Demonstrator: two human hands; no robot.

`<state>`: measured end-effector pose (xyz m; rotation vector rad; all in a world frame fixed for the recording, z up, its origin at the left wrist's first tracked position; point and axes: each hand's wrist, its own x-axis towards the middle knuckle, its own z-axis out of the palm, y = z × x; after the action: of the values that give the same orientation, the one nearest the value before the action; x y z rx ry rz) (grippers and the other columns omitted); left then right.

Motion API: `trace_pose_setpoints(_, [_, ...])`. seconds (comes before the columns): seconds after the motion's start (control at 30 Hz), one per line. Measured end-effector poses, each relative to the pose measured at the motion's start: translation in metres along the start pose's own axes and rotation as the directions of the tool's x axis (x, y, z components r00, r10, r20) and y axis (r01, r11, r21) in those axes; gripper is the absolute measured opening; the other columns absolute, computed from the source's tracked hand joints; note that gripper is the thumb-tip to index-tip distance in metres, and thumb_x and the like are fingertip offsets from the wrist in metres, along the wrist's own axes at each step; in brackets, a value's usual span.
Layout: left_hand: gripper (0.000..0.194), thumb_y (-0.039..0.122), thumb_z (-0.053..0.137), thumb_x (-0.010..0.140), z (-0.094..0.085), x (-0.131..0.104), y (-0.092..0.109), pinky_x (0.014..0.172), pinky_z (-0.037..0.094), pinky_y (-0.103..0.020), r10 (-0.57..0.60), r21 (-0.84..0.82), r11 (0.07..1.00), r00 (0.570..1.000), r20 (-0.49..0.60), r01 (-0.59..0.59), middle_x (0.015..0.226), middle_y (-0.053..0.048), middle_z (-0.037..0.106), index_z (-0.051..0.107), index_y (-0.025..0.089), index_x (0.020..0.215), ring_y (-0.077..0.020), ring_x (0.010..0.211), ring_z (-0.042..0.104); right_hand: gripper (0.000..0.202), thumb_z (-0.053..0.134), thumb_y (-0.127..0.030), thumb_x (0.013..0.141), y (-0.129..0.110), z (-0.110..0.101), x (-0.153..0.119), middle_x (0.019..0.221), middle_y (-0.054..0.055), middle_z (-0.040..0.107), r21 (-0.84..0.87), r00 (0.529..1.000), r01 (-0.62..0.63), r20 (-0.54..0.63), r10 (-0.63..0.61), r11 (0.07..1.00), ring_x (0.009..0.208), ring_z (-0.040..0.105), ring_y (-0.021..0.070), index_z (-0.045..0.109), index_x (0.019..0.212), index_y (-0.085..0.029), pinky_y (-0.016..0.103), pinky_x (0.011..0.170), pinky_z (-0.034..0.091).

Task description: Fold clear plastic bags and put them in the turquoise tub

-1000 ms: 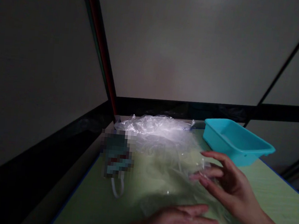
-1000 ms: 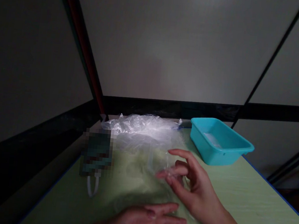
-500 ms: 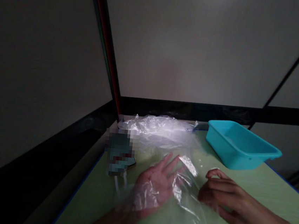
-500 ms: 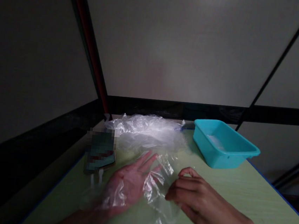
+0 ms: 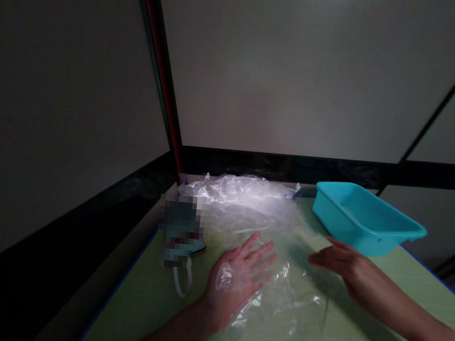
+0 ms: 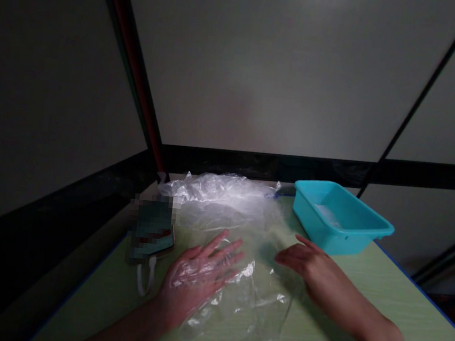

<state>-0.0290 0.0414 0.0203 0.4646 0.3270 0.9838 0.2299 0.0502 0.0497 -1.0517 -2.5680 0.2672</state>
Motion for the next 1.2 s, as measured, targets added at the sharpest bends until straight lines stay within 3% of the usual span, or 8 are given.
trace_pose_setpoints(0.1, [0.061, 0.035, 0.047, 0.073, -0.001, 0.001, -0.001, 0.093, 0.029, -0.038, -0.051, 0.071, 0.996, 0.998, -0.036, 0.054, 0.131, -0.011, 0.042, 0.029, 0.02, 0.13, -0.027, 0.119, 0.04, 0.055, 0.033, -0.005, 0.082, -0.022, 0.013, 0.011, 0.137, 0.005, 0.036, -0.007, 0.997, -0.043, -0.067, 0.043, 0.999, 0.123, 0.035, 0.0201, 0.031, 0.134, -0.023, 0.042, 0.102, 0.032])
trace_pose_setpoints(0.27, [0.059, 0.032, 0.045, 0.075, -0.001, 0.003, -0.006, 0.091, 0.03, -0.036, -0.078, 0.109, 0.991, 0.996, -0.049, 0.082, 0.128, -0.011, 0.044, 0.029, 0.019, 0.13, -0.0244, 0.116, 0.043, 0.065, 0.037, -0.038, 0.089, -0.03, 0.049, 0.023, 0.146, 0.009, 0.004, -0.034, 0.999, -0.029, 0.028, 0.03, 0.999, 0.132, 0.008, 0.0221, 0.001, 0.14, -0.016, 0.04, 0.106, 0.02])
trace_pose_setpoints(0.47, [0.06, 0.028, 0.045, 0.076, 0.001, 0.004, -0.005, 0.086, 0.036, -0.033, 0.049, 0.105, 0.994, 0.991, -0.123, -0.036, 0.124, -0.013, 0.048, 0.026, 0.015, 0.131, -0.0216, 0.107, 0.05, 0.072, 0.036, -0.049, 0.087, -0.019, 0.058, 0.019, 0.145, 0.011, 0.004, -0.091, 0.993, -0.015, 0.114, 0.025, 0.996, 0.132, 0.004, 0.0255, 0.0, 0.139, -0.014, 0.045, 0.106, 0.016])
trace_pose_setpoints(0.77, [0.056, 0.034, 0.039, 0.081, -0.003, 0.01, 0.002, 0.093, 0.033, -0.035, 0.173, 0.263, 0.959, 0.957, -0.234, -0.109, 0.128, -0.012, 0.046, 0.025, 0.02, 0.133, -0.0215, 0.114, 0.047, 0.067, 0.039, -0.046, 0.087, -0.031, 0.056, -0.014, 0.145, 0.005, 0.006, -0.089, 0.987, -0.091, 0.124, 0.101, 0.992, 0.13, 0.008, 0.0277, 0.003, 0.139, -0.024, 0.05, 0.104, 0.015])
trace_pose_setpoints(0.93, [0.05, 0.026, 0.048, 0.08, 0.001, 0.005, 0.008, 0.103, 0.021, -0.036, 0.484, 0.595, 0.742, 0.861, -0.157, -0.309, 0.134, -0.004, 0.039, 0.036, 0.025, 0.128, -0.0196, 0.125, 0.032, 0.07, 0.043, -0.045, 0.085, -0.034, 0.045, -0.034, 0.144, 0.003, 0.007, -0.039, 0.979, -0.126, 0.157, 0.13, 0.991, 0.129, 0.01, 0.0296, 0.002, 0.138, -0.027, 0.051, 0.102, 0.018])
trace_pose_setpoints(1.07, [0.051, 0.014, 0.053, 0.075, 0.014, -0.01, 0.007, 0.107, 0.011, -0.031, 0.661, 0.893, 0.276, 0.745, 0.094, -0.357, 0.136, -0.002, 0.037, 0.043, 0.022, 0.125, -0.0193, 0.128, 0.026, 0.066, 0.041, -0.043, 0.087, -0.035, 0.03, -0.021, 0.144, 0.004, 0.011, -0.028, 0.977, -0.191, 0.089, 0.193, 0.981, 0.129, 0.016, 0.0281, 0.003, 0.139, -0.027, 0.05, 0.102, 0.021])
trace_pose_setpoints(1.13, [0.052, 0.012, 0.05, 0.076, 0.017, -0.015, 0.003, 0.107, 0.013, -0.032, 0.62, 0.944, 0.105, 0.763, 0.184, -0.313, 0.135, -0.002, 0.039, 0.043, 0.021, 0.126, -0.0198, 0.126, 0.029, 0.064, 0.038, -0.043, 0.088, -0.035, 0.026, -0.006, 0.144, 0.006, 0.013, -0.02, 0.981, -0.172, 0.084, 0.173, 0.985, 0.129, 0.018, 0.0268, 0.006, 0.139, -0.024, 0.048, 0.103, 0.023])
trace_pose_setpoints(1.2, [0.052, 0.012, 0.049, 0.076, 0.014, -0.016, -0.005, 0.107, 0.016, -0.034, 0.546, 0.96, 0.061, 0.815, 0.197, -0.273, 0.134, -0.004, 0.04, 0.042, 0.02, 0.127, -0.0207, 0.125, 0.031, 0.065, 0.037, -0.045, 0.087, -0.033, 0.028, 0.01, 0.143, 0.009, 0.015, -0.013, 0.988, -0.096, 0.122, 0.097, 0.995, 0.129, 0.019, 0.0257, 0.009, 0.139, -0.019, 0.046, 0.103, 0.023])
